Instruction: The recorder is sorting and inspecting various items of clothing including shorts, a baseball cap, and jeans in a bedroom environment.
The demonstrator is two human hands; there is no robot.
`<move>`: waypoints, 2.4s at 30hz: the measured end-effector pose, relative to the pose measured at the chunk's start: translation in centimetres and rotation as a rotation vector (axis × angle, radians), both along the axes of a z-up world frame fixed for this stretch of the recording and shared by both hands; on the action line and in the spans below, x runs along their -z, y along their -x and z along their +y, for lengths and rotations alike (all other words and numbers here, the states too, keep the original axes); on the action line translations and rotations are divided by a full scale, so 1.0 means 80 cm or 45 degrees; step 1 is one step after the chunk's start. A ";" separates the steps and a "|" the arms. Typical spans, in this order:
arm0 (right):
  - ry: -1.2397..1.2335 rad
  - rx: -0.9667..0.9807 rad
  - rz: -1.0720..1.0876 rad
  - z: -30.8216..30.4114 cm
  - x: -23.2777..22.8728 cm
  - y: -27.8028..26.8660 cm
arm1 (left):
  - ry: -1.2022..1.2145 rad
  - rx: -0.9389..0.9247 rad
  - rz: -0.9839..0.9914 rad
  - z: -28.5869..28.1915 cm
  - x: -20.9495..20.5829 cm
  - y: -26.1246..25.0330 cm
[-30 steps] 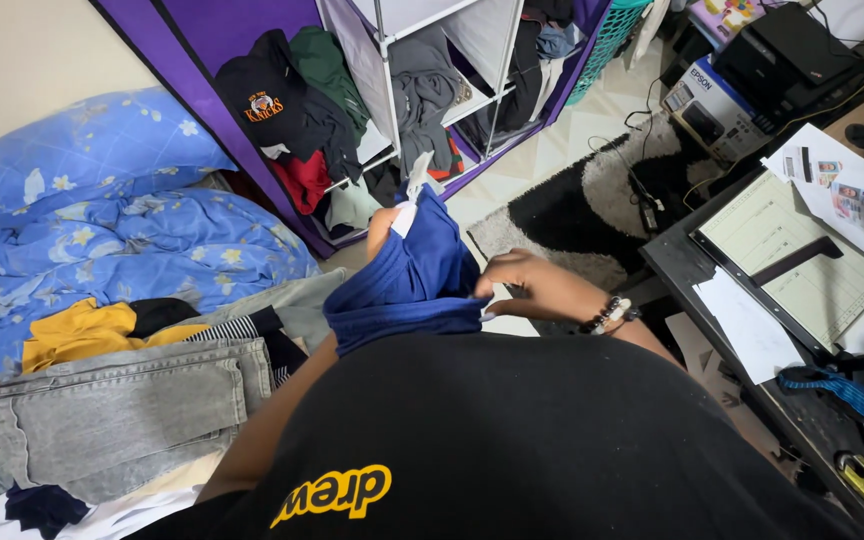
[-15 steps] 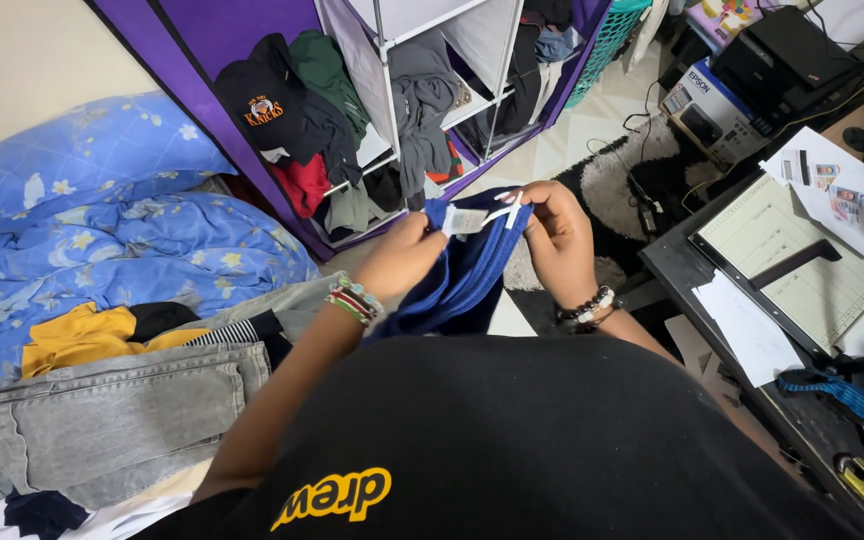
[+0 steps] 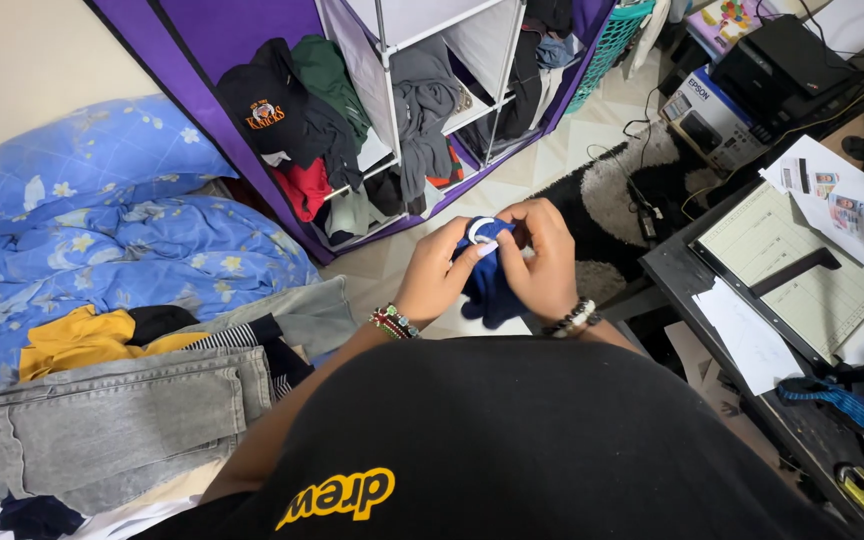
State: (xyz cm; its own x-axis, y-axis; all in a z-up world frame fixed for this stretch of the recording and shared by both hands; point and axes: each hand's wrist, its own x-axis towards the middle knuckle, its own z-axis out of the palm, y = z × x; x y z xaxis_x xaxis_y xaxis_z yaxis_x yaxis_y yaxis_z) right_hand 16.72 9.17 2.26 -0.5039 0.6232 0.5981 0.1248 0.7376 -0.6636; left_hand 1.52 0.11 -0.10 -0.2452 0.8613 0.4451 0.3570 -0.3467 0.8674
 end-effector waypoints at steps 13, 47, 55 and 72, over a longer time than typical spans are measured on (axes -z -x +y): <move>-0.068 -0.256 -0.187 0.024 -0.014 -0.012 | 0.166 0.017 0.150 0.002 0.015 0.004; 0.236 -0.184 0.455 0.190 -0.071 -0.127 | 0.775 0.625 0.550 0.001 0.104 0.073; 0.324 0.086 0.647 0.234 -0.077 -0.186 | 0.988 0.258 0.757 -0.020 0.027 0.173; 0.662 -0.715 0.004 0.156 -0.084 -0.056 | -0.401 0.647 -0.948 0.000 -0.095 0.080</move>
